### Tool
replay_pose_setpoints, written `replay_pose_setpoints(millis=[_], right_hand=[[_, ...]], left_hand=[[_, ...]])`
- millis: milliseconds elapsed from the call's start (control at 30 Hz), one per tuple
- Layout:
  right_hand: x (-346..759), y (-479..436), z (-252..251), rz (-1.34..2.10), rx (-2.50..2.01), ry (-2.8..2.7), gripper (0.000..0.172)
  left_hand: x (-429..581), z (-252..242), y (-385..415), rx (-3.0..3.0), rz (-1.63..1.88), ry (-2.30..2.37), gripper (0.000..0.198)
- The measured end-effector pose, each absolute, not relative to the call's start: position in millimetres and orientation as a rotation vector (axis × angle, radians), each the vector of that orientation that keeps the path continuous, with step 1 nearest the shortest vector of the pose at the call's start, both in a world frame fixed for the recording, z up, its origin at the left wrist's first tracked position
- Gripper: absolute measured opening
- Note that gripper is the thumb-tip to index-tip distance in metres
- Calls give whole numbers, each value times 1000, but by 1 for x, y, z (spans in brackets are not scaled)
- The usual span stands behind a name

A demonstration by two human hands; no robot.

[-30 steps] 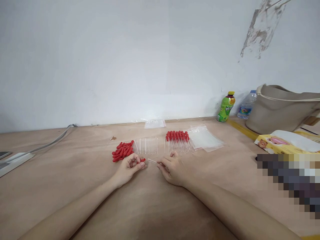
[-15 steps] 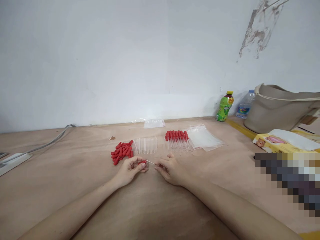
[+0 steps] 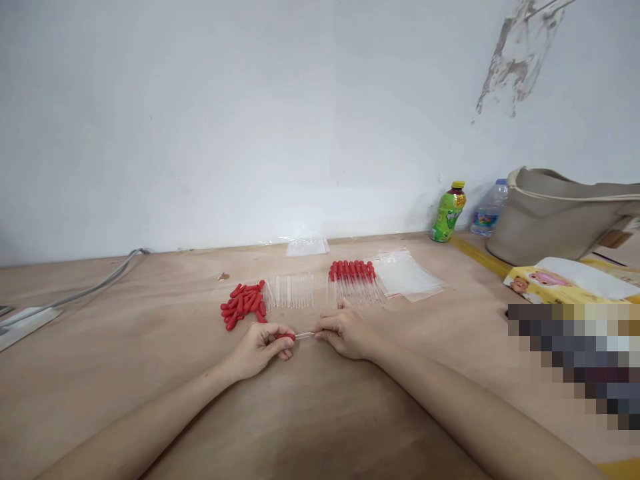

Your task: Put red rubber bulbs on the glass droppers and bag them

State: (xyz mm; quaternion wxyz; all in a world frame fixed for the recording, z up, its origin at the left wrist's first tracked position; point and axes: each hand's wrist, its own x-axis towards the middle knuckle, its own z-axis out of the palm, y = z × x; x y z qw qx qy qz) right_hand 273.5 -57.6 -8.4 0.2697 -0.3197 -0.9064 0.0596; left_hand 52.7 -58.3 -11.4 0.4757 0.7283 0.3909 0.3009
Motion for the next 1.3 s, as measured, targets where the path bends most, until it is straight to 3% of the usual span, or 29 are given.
replay_pose_setpoints(millis=[233, 533, 1100, 1300], right_hand=[[268, -64, -4, -105, -958, -2389, 21], [271, -67, 3, 122, -1042, -2357, 11], [259, -67, -12, -14, -930, -2336, 23], [256, -74, -4, 4, -1058, -2370, 20]], left_hand=[[53, -16, -55, 1862, 838, 1010, 25], [51, -17, -55, 1975, 857, 1046, 24], [52, -14, -59, 2003, 789, 957, 23], [51, -12, -60, 2082, 765, 944, 23]])
